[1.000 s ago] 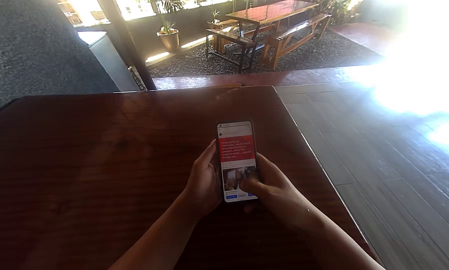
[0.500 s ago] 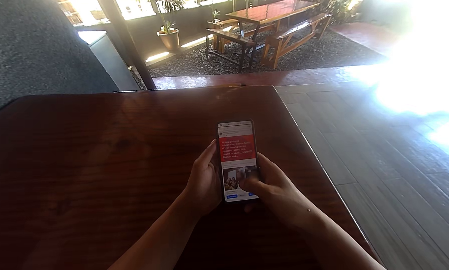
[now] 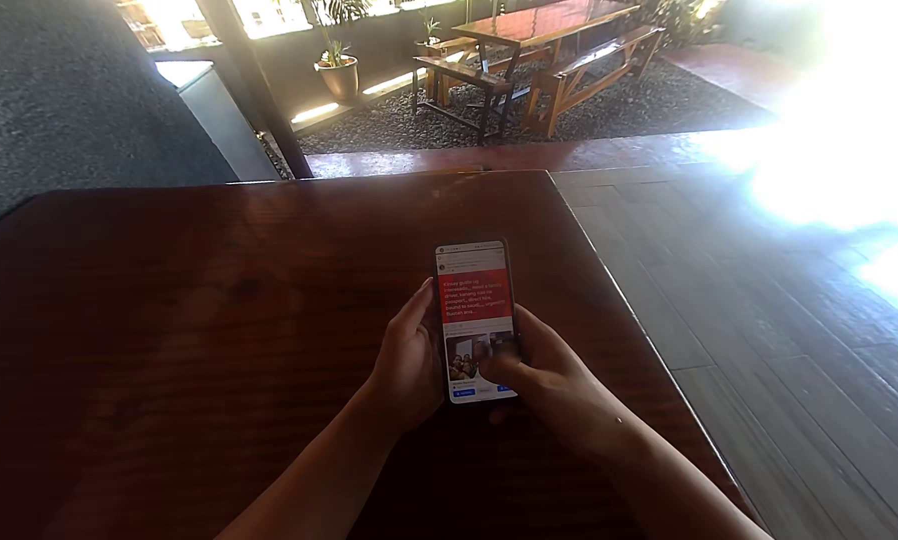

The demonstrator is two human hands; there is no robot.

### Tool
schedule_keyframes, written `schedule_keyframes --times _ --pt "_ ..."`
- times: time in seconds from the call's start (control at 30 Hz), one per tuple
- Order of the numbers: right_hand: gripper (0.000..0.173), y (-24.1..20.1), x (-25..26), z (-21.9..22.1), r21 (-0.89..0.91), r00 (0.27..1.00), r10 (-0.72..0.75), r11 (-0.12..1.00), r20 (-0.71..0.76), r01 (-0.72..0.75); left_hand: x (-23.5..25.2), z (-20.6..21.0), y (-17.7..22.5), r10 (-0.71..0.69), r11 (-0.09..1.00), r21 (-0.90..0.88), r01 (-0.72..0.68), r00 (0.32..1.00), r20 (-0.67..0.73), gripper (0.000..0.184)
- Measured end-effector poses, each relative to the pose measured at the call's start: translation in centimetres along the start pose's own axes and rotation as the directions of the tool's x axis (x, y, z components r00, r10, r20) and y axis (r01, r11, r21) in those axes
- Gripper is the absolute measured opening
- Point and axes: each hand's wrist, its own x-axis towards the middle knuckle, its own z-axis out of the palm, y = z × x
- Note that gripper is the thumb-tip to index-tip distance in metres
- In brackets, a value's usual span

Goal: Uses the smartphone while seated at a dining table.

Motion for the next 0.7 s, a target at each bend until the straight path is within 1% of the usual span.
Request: schedule_keyframes --times 0.37,0.7 --pt "0.038 0.02 0.02 -0.01 0.008 1.0 0.002 1.0 0.002 -0.002 0.02 -0.13 -0.02 -0.003 1.0 -0.02 0.003 1.0 0.025 0.055" --pt "0.037 -0.04 0.0 0.05 0.015 1.0 0.007 1.0 -0.007 -0.007 0.02 -0.14 -0.07 -0.008 1.0 -0.018 0.008 1.0 0.007 0.056"
